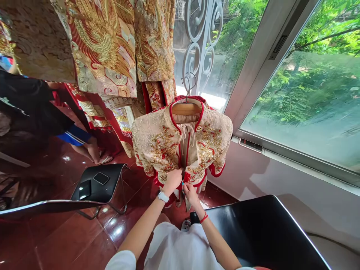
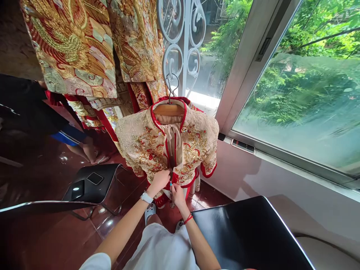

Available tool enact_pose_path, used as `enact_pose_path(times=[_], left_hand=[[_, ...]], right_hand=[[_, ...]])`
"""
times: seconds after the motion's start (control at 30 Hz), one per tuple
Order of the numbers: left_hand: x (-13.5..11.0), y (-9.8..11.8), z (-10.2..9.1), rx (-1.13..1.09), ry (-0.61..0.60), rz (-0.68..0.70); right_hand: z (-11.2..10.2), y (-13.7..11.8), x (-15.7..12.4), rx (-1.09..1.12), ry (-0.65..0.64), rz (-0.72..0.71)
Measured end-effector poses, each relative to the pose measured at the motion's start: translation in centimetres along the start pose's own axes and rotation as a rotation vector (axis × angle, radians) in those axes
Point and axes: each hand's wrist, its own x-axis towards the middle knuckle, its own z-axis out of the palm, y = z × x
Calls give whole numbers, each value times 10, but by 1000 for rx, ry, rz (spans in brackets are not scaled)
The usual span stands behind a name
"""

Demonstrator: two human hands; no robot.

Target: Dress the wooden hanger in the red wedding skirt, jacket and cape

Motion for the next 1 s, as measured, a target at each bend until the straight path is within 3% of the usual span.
enact_pose_path(times=[0.07, 0.17, 0.27, 0.43, 0.5, 0.6, 0.67, 0.73, 0.8, 0.9, 0.97, 1.0], left_hand=[[-12, -14, 4, -205, 34, 96], [-37, -44, 23, -764, 55, 150], [-62, -71, 51, -1150, 72, -35], [-82, -84, 84, -1409, 104, -165], [-84, -83, 88, -1459, 149, -215], [-84, -81, 81, -1422, 331, -343], [-82, -74, 65, -1291, 508, -345], [-77, -54, 37, -1122, 626, -208], [-67, -23, -3, -951, 680, 1], [-40, 25, -79, -642, 798, 255], [-20, 38, -130, -478, 975, 275], [-10, 34, -153, -410, 1032, 246]], right_hand=[[-4, 1, 0, 22, -19, 8], [-8, 1, 2, 50, -51, 19], [-14, -1, 5, 59, -73, 29], [-52, -12, 10, 35, -36, 42], [-79, -29, 10, 19, 107, 14], [-114, -74, 9, -21, 582, -150], [-122, -113, 9, -57, 815, -327], [-116, -151, 14, -130, 880, -537], [-101, -185, 27, -240, 755, -752], [-80, -223, 58, -414, 394, -935], [-75, -243, 81, -544, 292, -976], [-75, -251, 91, -618, 267, -987]])
